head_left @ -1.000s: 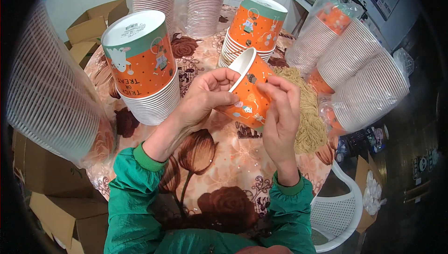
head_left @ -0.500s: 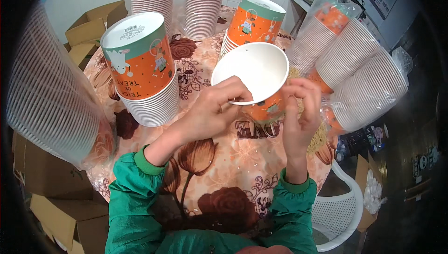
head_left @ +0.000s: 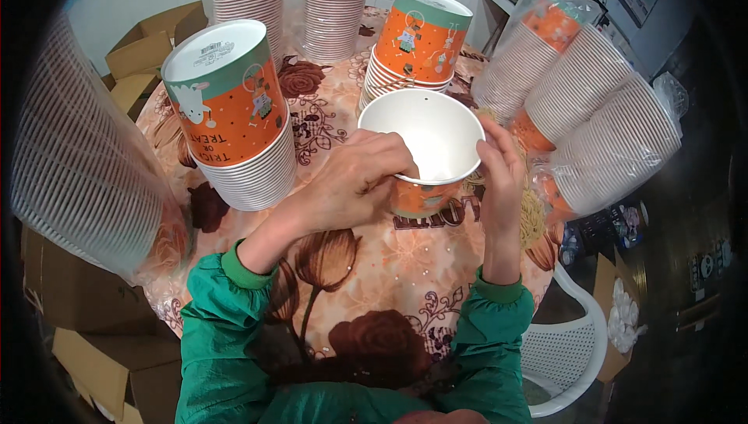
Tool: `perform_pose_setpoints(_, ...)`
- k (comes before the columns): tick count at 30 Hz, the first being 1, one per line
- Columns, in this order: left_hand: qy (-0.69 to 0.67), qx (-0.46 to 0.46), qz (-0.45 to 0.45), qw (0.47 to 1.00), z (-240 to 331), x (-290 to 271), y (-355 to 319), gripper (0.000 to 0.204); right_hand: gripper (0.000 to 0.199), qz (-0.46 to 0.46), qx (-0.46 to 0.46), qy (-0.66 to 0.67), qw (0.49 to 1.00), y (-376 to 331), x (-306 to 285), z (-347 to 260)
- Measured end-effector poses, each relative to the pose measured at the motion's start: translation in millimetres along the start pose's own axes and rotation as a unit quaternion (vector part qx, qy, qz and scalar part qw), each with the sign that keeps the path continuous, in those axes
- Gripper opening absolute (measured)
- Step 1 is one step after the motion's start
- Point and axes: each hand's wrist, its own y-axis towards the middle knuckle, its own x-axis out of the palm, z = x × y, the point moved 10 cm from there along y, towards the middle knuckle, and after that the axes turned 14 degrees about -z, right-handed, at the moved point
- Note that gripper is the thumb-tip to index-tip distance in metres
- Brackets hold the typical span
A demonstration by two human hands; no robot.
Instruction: Attaching gold decorative strings to printed paper cups.
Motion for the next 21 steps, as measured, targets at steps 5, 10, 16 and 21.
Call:
perform_pose_setpoints(5, 0.115, -0.02, 0.022, 0.993, -7.1, -3.5, -3.1, 0.027, 0.047, -0.003, 0.017, -0.021, 1.0, -1.3, 1.5, 14.9)
perform_pose_setpoints(10, 0.197, -0.035, 0.039, 0.979, -9.3, 0.1, -5.7, 0.029, 0.04, 0.019, -0.015, -0.152, 0.988, -3.5, -1.2, 9.2)
perform_pose_setpoints(16, 0.178, -0.022, 0.048, 0.983, -9.9, -5.5, -6.5, 0.03, 0.025, 0.049, -0.022, -0.337, 0.94, -6.8, 10.7, -11.3)
perform_pose_setpoints(21, 0.16, -0.015, 0.057, 0.985, -13.8, -17.4, -7.8, 0.03, 0.026, -0.152, -0.227, -0.524, 0.806, -28.3, 97.5, -52.1)
